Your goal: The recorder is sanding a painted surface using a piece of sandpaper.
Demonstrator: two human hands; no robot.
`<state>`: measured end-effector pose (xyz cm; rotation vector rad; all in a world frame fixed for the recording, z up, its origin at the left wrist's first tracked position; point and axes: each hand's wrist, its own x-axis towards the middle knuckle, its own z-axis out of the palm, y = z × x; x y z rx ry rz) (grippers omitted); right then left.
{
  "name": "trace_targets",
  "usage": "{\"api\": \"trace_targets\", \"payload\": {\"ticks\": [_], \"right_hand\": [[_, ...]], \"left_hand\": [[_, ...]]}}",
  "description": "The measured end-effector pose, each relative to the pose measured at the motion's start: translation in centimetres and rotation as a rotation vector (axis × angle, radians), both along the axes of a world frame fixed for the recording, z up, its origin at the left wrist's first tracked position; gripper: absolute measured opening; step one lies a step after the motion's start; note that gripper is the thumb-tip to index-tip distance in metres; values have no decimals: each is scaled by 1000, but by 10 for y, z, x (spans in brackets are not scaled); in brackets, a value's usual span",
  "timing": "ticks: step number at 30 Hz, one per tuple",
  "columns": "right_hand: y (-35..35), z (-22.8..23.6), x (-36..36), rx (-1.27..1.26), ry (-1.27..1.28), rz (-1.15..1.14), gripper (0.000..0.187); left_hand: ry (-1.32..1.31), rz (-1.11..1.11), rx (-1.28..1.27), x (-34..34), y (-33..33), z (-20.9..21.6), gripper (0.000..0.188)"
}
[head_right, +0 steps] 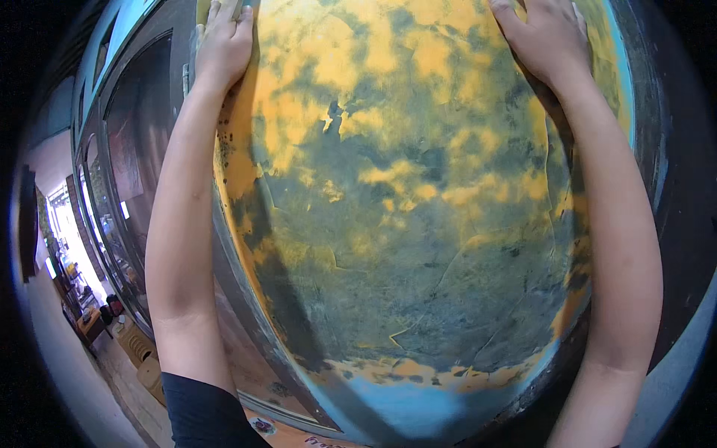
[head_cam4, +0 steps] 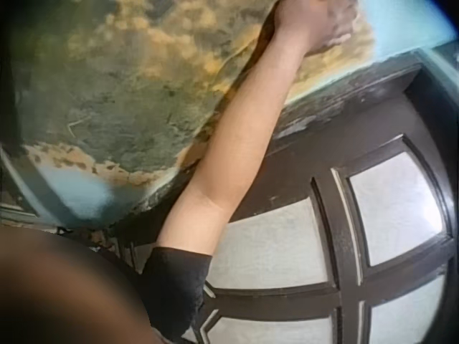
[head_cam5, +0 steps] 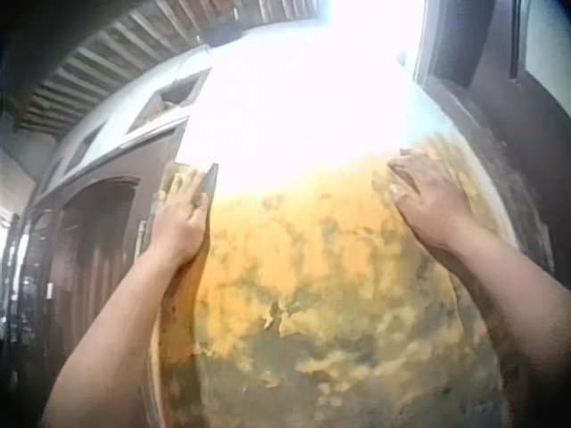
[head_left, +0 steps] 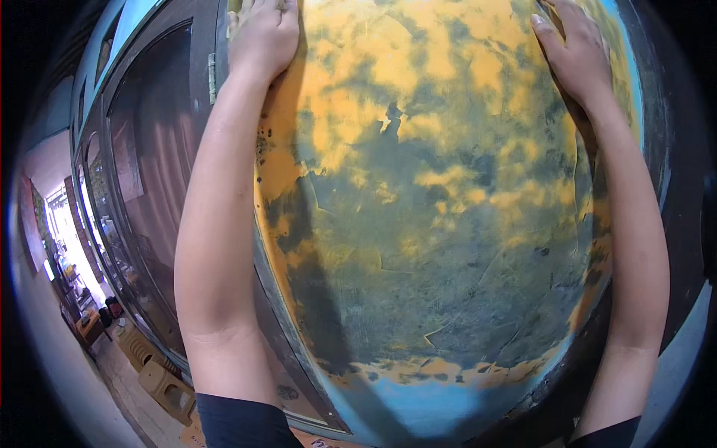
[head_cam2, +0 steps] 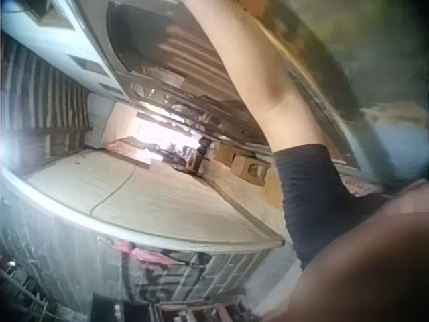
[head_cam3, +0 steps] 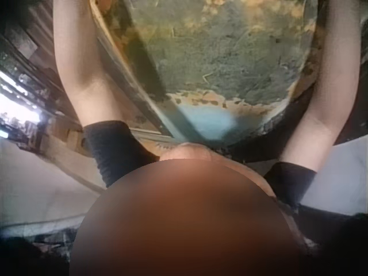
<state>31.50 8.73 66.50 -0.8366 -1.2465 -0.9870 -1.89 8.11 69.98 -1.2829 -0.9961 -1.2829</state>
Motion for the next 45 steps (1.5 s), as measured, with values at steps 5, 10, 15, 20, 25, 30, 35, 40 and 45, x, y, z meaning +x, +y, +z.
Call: {"api": "trace_targets", "payload": {"ticks": [5,10,15,20,25,30,35,40,45], "right_hand": [[-2,-1,-2,-11,7,34,45],[3,0,5,25,-18,-2,45],[4,0,5,2,0,1,44],[0,0,2,33,-9,-3,43],[2,2,2,42,-46,43,43],[4,0,5,34,-12,8,43],[2,2,5,37,-60,49,45],[1,1,3,-8,-20,12,46],[2,-1,4,21,-25,31,44]], "left_hand": [[230,-24,-87,22,-4,-19,50],[141,0,-18,16,10,0,51],[202,-43,-116,35,-2,-8,51],[266,20,-166,45,-7,-16,52],[157,-3,-86,31,-12,-4,50],[218,-17,-121,51,-4,-14,49],[90,-150,29,29,1,5,48],[98,158,-138,48,-13,-11,57],[229,-156,-114,30,-16,11,58]]}}
